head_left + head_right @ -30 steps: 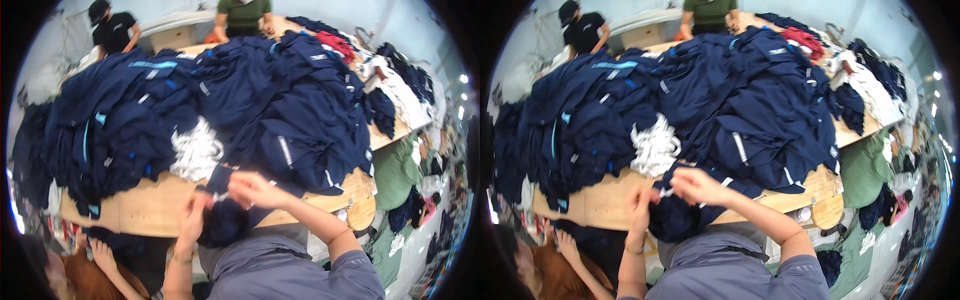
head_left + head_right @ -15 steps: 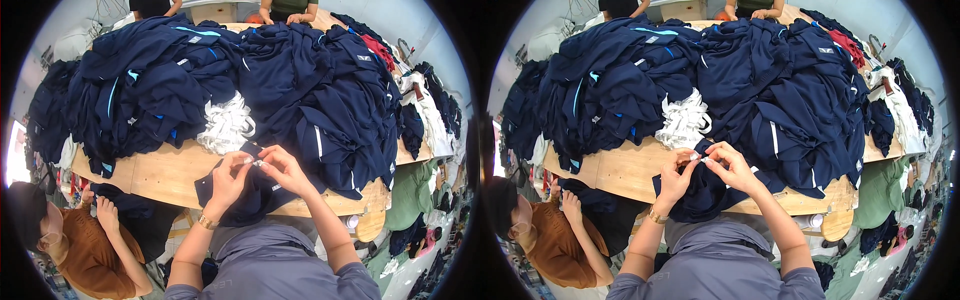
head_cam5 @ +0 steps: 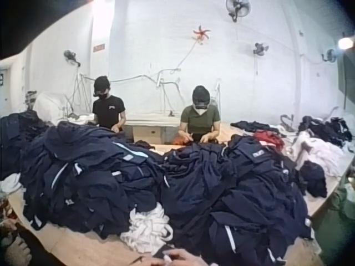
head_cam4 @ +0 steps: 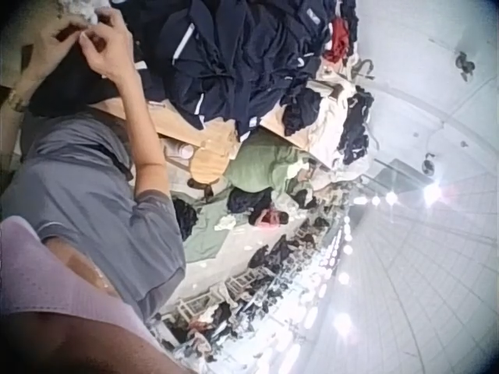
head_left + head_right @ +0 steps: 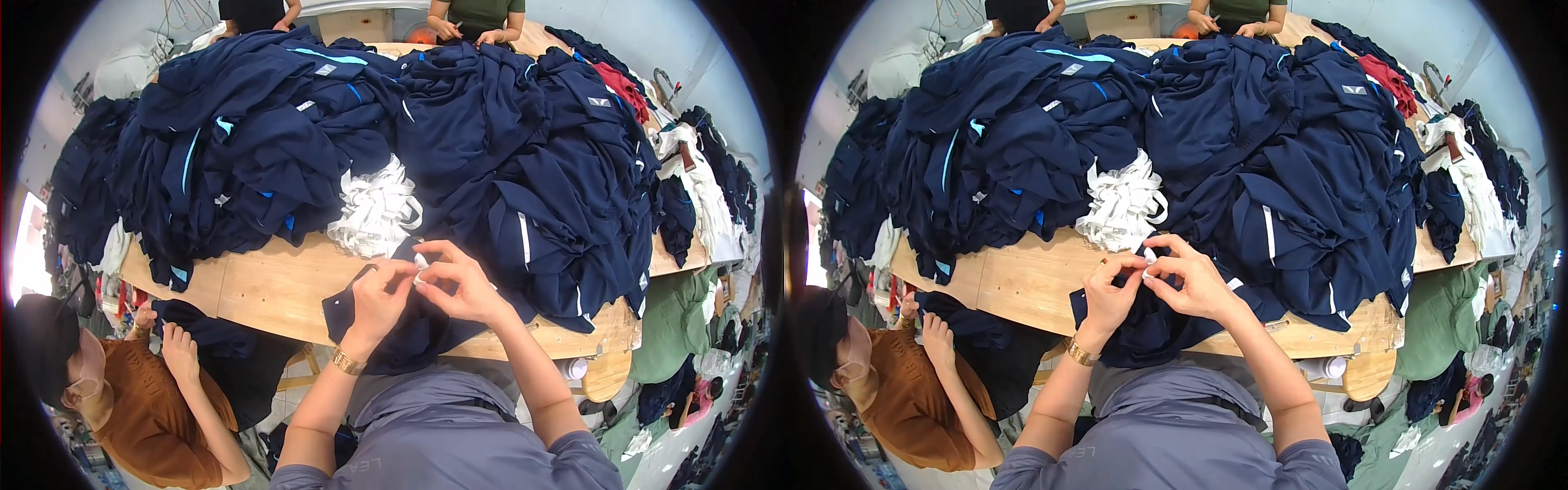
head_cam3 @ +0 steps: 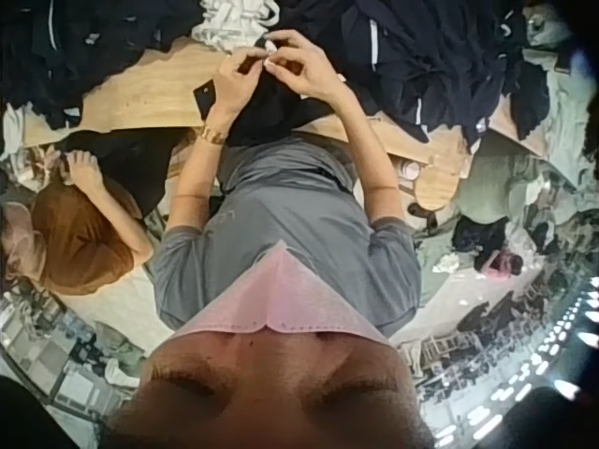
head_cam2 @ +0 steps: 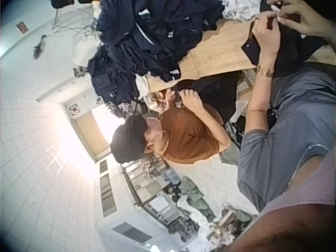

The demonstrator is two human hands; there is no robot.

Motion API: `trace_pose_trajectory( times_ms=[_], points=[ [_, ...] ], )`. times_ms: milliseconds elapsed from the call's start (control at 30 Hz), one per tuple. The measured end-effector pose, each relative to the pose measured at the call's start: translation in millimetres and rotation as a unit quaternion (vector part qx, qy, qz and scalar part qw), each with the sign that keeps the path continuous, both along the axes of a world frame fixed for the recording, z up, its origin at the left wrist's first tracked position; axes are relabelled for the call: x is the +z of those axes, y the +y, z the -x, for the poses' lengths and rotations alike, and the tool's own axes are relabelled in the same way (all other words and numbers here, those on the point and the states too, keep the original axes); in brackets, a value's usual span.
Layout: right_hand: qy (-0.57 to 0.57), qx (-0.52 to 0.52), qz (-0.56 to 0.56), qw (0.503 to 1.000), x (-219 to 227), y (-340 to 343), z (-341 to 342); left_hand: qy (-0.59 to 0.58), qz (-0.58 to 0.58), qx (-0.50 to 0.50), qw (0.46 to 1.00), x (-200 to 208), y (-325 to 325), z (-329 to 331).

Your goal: Trimming excess threads from navy blue garments using small handheld snips.

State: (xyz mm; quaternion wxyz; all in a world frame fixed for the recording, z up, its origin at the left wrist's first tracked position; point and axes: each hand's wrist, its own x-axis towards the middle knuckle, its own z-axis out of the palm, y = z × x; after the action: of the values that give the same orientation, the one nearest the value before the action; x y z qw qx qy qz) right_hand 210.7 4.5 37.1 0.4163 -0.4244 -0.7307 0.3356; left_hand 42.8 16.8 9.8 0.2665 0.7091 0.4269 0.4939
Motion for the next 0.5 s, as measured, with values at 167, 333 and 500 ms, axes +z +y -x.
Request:
trace_pose_trajectory(
  times_ms=[167,333,500],
  points=[
    [0.028,0.010,-0.014,0.999,-4.2,7.3,0.7,-0.070,0.047,-0.017,0.996,3.6,-0.7,-2.7],
    [0.116,-0.033,0.051,0.991,-25.7,11.0,-0.2,0.003,0.039,0.012,0.999,8.0,-0.4,-4.4],
    [0.244,-0.046,0.163,0.955,-30.5,8.8,4.6,0.020,0.095,-0.023,0.995,0.8,-1.1,-0.5]
  ],
)
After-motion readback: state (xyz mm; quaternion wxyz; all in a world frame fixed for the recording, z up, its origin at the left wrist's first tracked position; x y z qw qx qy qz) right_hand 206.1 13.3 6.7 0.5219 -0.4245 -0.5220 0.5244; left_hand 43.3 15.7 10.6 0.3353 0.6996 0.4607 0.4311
